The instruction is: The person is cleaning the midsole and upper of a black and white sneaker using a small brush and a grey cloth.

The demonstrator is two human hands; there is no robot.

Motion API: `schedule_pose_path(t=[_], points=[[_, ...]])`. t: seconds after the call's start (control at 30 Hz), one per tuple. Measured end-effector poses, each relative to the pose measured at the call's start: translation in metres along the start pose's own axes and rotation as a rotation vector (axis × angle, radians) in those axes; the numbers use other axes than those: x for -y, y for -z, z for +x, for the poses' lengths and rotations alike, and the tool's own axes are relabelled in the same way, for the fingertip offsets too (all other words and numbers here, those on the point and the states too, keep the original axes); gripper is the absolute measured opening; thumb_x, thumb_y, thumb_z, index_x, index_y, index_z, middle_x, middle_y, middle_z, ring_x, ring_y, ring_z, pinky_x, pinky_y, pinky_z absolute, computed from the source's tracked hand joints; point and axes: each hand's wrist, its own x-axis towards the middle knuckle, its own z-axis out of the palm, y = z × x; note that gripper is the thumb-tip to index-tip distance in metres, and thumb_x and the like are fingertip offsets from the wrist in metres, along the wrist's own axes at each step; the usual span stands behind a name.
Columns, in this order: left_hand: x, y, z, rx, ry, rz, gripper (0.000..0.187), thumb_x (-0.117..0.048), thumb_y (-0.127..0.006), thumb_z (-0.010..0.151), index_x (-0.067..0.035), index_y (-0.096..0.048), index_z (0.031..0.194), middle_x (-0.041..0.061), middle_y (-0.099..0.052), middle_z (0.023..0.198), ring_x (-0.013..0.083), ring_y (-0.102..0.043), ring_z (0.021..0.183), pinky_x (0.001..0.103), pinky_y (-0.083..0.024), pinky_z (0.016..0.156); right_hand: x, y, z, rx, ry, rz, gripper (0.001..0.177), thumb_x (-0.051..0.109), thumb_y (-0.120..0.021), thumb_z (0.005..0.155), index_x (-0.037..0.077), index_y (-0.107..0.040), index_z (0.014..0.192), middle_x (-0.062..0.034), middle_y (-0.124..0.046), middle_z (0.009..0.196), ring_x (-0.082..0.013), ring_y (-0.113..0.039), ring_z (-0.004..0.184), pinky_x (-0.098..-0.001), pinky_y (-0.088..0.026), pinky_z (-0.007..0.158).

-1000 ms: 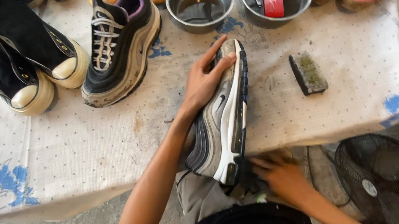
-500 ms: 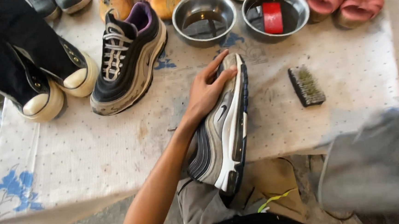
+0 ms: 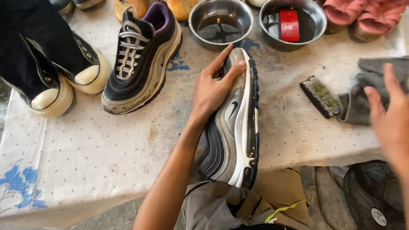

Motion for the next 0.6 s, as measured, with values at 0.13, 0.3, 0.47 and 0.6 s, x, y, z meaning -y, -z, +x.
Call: schedule_pose_path(t=[0.13, 0.3, 0.47, 0.6], points=[[0.002, -0.001, -0.001, 0.002, -0.022, -0.045, 0.082, -0.07, -0.055, 0.07, -0.036, -0.055, 0.144, 0.007, -0.064, 0.149, 0.0244, -0.062, 0.135, 0.039, -0.047, 0.107, 0.121, 0.061, -0.028, -0.256, 0.363, 0.611, 0.022, 0.009, -0.06, 0.103, 0.014, -0.076, 0.088, -0.0036, -0.073, 0.085, -0.0208, -0.065, 0.075, -0.0391, -0.047, 0.087], [0.005, -0.002, 0.003, -0.01, -0.066, -0.059, 0.077, -0.066, -0.057, 0.074, -0.035, -0.056, 0.144, 0.006, -0.063, 0.15, 0.0244, -0.061, 0.137, 0.038, -0.046, 0.108, 0.223, 0.015, -0.089, 1.106, 0.247, 1.629, 0.035, 0.035, -0.053, 0.102, 0.014, -0.08, 0.093, -0.0021, -0.079, 0.089, -0.0147, -0.076, 0.079, -0.0307, -0.06, 0.076], [0.01, -0.001, 0.004, 0.004, -0.02, -0.049, 0.078, -0.068, -0.055, 0.074, -0.035, -0.055, 0.145, 0.006, -0.059, 0.153, 0.0261, -0.056, 0.14, 0.041, -0.044, 0.11, 0.252, -0.029, -0.09, 1.505, 0.317, 1.548, 0.043, 0.041, -0.044, 0.104, 0.02, -0.053, 0.141, -0.0052, -0.057, 0.144, -0.0204, -0.05, 0.137, -0.0337, -0.039, 0.115], [0.007, 0.003, -0.001, -0.002, 0.035, -0.07, 0.081, -0.068, -0.054, 0.072, -0.037, -0.054, 0.147, 0.009, -0.061, 0.151, 0.0253, -0.059, 0.137, 0.04, -0.046, 0.109, 0.222, -0.032, -0.106, 1.35, 0.07, 1.031, 0.041, 0.04, -0.05, 0.099, 0.024, -0.053, 0.136, -0.0077, -0.057, 0.139, -0.0279, -0.054, 0.131, -0.0397, -0.045, 0.109]])
